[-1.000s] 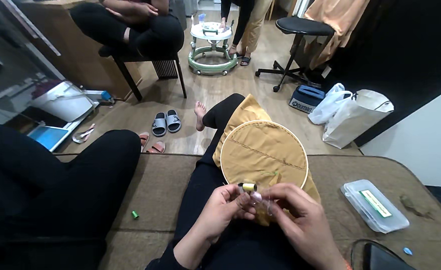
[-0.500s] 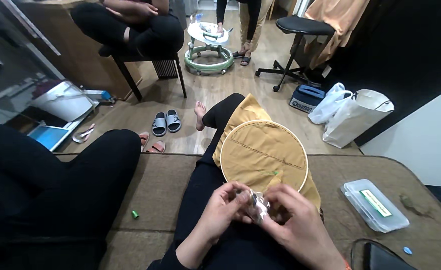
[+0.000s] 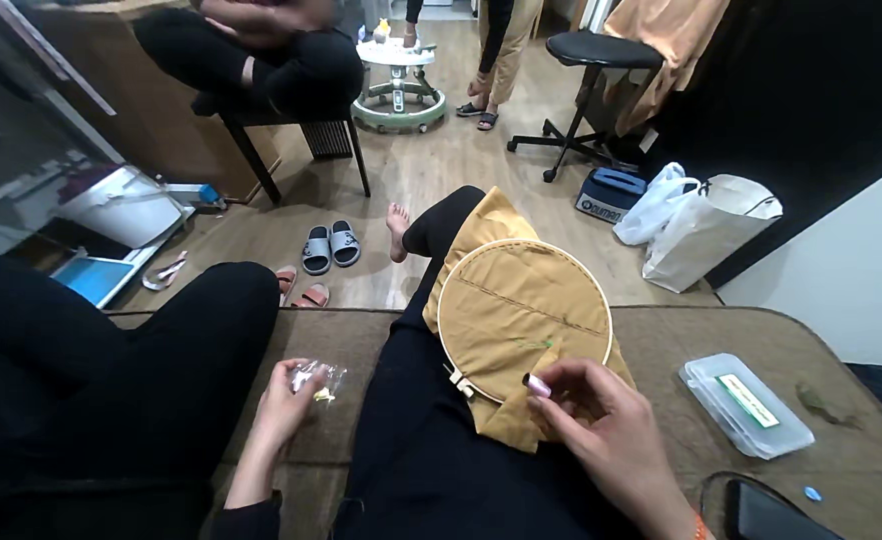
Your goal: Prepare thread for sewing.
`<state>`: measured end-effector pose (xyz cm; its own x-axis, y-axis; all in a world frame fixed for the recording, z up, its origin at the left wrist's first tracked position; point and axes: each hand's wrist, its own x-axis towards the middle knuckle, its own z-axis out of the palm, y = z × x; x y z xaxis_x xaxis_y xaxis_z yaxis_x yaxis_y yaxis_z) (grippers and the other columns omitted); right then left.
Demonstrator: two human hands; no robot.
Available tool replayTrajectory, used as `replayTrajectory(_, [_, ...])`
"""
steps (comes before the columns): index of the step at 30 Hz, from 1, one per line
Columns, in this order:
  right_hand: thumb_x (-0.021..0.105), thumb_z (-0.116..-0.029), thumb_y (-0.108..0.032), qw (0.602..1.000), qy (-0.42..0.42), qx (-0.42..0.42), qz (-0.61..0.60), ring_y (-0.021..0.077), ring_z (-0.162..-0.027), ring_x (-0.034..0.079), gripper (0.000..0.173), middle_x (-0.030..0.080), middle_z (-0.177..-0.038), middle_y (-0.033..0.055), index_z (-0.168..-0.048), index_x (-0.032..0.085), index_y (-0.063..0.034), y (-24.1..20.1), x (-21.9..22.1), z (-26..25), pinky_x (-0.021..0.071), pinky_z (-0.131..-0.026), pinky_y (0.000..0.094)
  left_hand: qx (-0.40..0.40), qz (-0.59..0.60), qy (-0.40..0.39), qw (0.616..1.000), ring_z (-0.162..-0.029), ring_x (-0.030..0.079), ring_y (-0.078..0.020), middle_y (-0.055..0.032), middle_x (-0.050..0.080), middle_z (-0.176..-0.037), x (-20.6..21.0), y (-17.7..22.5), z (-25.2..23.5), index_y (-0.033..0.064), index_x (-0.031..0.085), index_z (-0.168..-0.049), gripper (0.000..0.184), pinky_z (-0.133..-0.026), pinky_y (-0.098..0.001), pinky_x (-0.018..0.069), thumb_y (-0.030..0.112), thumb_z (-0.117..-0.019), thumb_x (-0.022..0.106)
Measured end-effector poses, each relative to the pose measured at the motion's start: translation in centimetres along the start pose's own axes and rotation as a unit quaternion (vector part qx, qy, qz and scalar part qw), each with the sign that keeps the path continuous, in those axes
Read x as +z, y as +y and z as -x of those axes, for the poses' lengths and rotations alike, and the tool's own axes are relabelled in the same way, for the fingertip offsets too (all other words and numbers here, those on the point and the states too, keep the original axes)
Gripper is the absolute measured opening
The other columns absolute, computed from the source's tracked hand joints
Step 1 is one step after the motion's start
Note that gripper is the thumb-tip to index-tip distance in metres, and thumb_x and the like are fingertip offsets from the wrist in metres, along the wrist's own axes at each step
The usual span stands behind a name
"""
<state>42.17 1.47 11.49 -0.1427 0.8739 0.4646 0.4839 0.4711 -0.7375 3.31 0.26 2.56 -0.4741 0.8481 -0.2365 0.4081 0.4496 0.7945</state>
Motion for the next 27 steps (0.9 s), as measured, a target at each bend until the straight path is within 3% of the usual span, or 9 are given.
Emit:
replayTrajectory(2, [0.076,-0.0848,-0.020,1.000,0.006,-0.007,-0.017,0.0025,-0.074,0.067,0.022,0.071,-0.091,-0.0002,-0.100,0.068,-0.0062,-0.3,0.0,-0.1,0.0573,-0.061,0.0179,-0.027,-0.117,-0.029,0.992,-0.115,0.062,-0.0477,-0.0332,0.063,-0.123,-0.7,-2.5,-1.1,-0.0042,0.047,-0.142,0.060,-0.100,-0.0647,0.0469,0.027,-0.0969,0.072])
replayTrajectory(6, [0.077,-0.0854,-0.021,0.998,0.013,-0.027,-0.049,0.0026,-0.074,0.066,0.025,0.069,-0.090,-0.0007,-0.102,0.065,-0.0073,-0.8,-0.2,0.1,0.0572,-0.063,0.0177,-0.025,-0.222,-0.027,0.974,-0.131,0.047,-0.0568,-0.0389,0.049,-0.139,-0.5,-2.1,-0.4,-0.0068,0.046,-0.145,0.076,-0.110,-0.0673,0.0384,0.025,-0.0872,0.083])
replayTrajectory(9, [0.079,-0.0890,-0.026,0.994,-0.005,-0.039,-0.098,0.0031,-0.077,0.068,0.028,0.073,-0.092,-0.0018,-0.105,0.063,-0.0095,-1.5,-0.4,0.0,0.0584,-0.064,0.0182,0.085,-0.198,0.033,0.976,-0.129,0.044,-0.0638,-0.0421,0.049,-0.137,-0.1,1.7,1.9,-0.0094,0.053,-0.140,0.073,-0.105,-0.0761,0.0350,0.027,-0.0847,0.085])
replayTrajectory(11, [0.075,-0.0937,-0.025,0.983,-0.043,-0.010,-0.176,0.0030,-0.080,0.070,0.024,0.073,-0.096,-0.0030,-0.108,0.062,-0.0103,-2.7,-0.7,0.1,0.0603,-0.068,0.0192,0.195,-0.107,0.008,0.975,-0.127,0.053,-0.0538,-0.0327,0.057,-0.135,0.5,4.4,3.9,-0.0049,0.058,-0.137,0.066,-0.103,-0.0710,0.0414,0.035,-0.0882,0.079])
replayTrajectory(13, [0.070,-0.0973,-0.019,0.960,-0.087,0.042,-0.265,0.0028,-0.078,0.070,0.018,0.072,-0.097,-0.0039,-0.111,0.061,-0.0103,-3.9,-0.9,0.2,0.0596,-0.065,0.0193,0.286,0.026,-0.071,0.955,-0.124,0.062,-0.0276,-0.0126,0.065,-0.132,1.6,7.5,6.7,0.0067,0.062,-0.135,0.061,-0.100,-0.0487,0.0548,0.048,-0.0910,0.072])
replayTrajectory(15, [0.067,-0.0991,-0.017,0.934,-0.122,0.082,-0.326,0.0036,-0.075,0.070,0.017,0.074,-0.098,-0.0023,-0.112,0.059,-0.0106,-4.7,-0.8,0.3,0.0578,-0.060,0.0191,0.359,0.171,-0.195,0.896,-0.119,0.064,-0.0134,-0.0029,0.065,-0.133,2.9,10.7,9.4,0.0125,0.062,-0.136,0.056,-0.093,-0.0323,0.0589,0.049,-0.0946,0.069])
replayTrajectory(19, [0.068,-0.0982,-0.015,0.914,-0.143,0.108,-0.364,0.0027,-0.073,0.069,0.018,0.074,-0.094,-0.0026,-0.113,0.058,-0.0112,-5.5,-0.7,0.5,0.0567,-0.060,0.0183,0.421,0.314,-0.307,0.794,-0.104,0.066,-0.0057,-0.0027,0.066,-0.126,5.3,14.5,12.2,0.0074,0.066,-0.132,0.042,-0.085,-0.0212,0.0588,0.032,-0.0975,0.070])
replayTrajectory(23, [0.068,-0.0979,-0.015,0.931,-0.127,0.078,-0.334,-0.0013,-0.074,0.067,0.016,0.072,-0.092,-0.0071,-0.111,0.060,-0.0107,-5.5,-0.7,0.8,0.0565,-0.063,0.0169,0.415,0.330,-0.248,0.811,-0.091,0.068,-0.0033,-0.0007,0.071,-0.103,6.6,15.4,12.7,0.0060,0.075,-0.106,0.018,-0.080,-0.0188,0.0594,0.020,-0.0952,0.073])
replayTrajectory(27, [0.070,-0.0984,-0.019,0.981,-0.067,-0.055,-0.175,0.0014,-0.083,0.067,0.017,0.072,-0.100,0.0039,-0.107,0.072,-0.0037,-5.0,-0.3,1.1,0.0575,-0.071,0.0157,0.406,0.345,-0.222,0.817,-0.086,0.067,0.0003,0.0035,0.071,-0.099,7.2,14.7,13.0,0.0068,0.070,-0.111,0.024,-0.077,-0.0170,0.0583,0.024,-0.0941,0.073])
